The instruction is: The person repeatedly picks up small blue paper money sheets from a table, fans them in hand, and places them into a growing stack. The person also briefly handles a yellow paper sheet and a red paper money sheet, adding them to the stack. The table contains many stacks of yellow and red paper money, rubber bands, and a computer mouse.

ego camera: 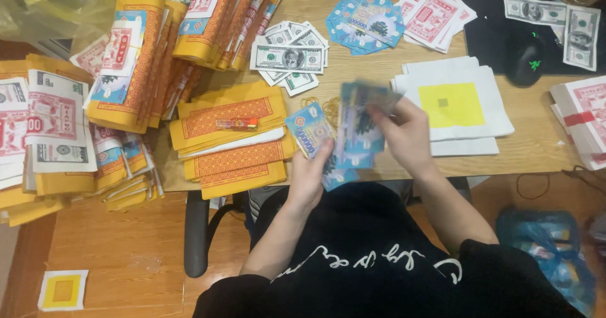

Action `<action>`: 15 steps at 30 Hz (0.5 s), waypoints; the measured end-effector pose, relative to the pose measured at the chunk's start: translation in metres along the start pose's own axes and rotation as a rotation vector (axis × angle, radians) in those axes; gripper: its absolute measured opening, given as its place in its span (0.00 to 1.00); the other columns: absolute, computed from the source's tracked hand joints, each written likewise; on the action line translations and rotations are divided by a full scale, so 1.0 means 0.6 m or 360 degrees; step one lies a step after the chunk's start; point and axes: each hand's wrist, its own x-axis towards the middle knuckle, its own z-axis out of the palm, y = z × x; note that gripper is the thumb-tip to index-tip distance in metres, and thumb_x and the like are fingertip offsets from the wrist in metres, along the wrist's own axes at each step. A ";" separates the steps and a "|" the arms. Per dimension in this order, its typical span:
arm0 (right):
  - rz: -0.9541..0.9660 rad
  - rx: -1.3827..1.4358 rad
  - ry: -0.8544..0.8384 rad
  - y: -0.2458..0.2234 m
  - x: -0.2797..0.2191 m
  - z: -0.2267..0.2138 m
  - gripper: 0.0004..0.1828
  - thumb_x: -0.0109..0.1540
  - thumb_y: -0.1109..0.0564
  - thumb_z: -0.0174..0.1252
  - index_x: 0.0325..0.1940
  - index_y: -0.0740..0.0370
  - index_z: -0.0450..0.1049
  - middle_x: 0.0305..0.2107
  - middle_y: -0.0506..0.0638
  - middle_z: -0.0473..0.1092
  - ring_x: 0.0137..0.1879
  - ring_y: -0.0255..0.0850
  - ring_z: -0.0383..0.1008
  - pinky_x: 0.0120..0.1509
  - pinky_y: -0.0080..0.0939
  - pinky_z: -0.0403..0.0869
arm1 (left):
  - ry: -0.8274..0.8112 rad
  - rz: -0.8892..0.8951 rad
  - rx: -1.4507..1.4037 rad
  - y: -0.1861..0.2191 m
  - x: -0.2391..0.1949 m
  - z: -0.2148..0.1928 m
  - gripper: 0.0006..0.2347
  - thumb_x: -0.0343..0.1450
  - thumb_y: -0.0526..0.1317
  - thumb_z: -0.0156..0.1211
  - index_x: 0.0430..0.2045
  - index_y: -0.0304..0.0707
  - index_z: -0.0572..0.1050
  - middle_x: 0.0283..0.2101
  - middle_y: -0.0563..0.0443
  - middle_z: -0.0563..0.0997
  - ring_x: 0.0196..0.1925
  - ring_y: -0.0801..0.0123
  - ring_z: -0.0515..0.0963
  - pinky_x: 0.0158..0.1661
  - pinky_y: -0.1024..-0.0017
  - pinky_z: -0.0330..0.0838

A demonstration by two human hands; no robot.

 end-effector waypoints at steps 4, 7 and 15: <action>0.0181 0.0127 -0.0100 -0.034 -0.010 -0.014 0.09 0.57 0.63 0.67 0.40 0.65 0.77 0.27 0.46 0.72 0.35 0.32 0.70 0.41 0.38 0.77 | 0.0001 -0.0008 -0.0046 0.008 0.003 0.007 0.09 0.69 0.37 0.64 0.31 0.24 0.78 0.31 0.40 0.83 0.34 0.66 0.83 0.37 0.65 0.80; 0.0120 0.0185 -0.0197 -0.033 -0.030 0.028 0.11 0.55 0.64 0.69 0.40 0.66 0.77 0.28 0.48 0.73 0.37 0.32 0.70 0.43 0.37 0.75 | 0.0067 0.0058 0.0031 0.011 0.005 0.002 0.06 0.66 0.34 0.67 0.27 0.27 0.78 0.26 0.43 0.82 0.30 0.69 0.82 0.32 0.67 0.79; -0.0186 0.0058 -0.0408 0.000 -0.031 0.038 0.10 0.60 0.64 0.63 0.46 0.63 0.77 0.38 0.51 0.65 0.54 0.40 0.68 0.62 0.41 0.67 | -0.0185 -0.0032 0.0046 0.036 -0.020 0.027 0.22 0.76 0.54 0.45 0.35 0.31 0.80 0.33 0.41 0.82 0.36 0.68 0.80 0.42 0.68 0.77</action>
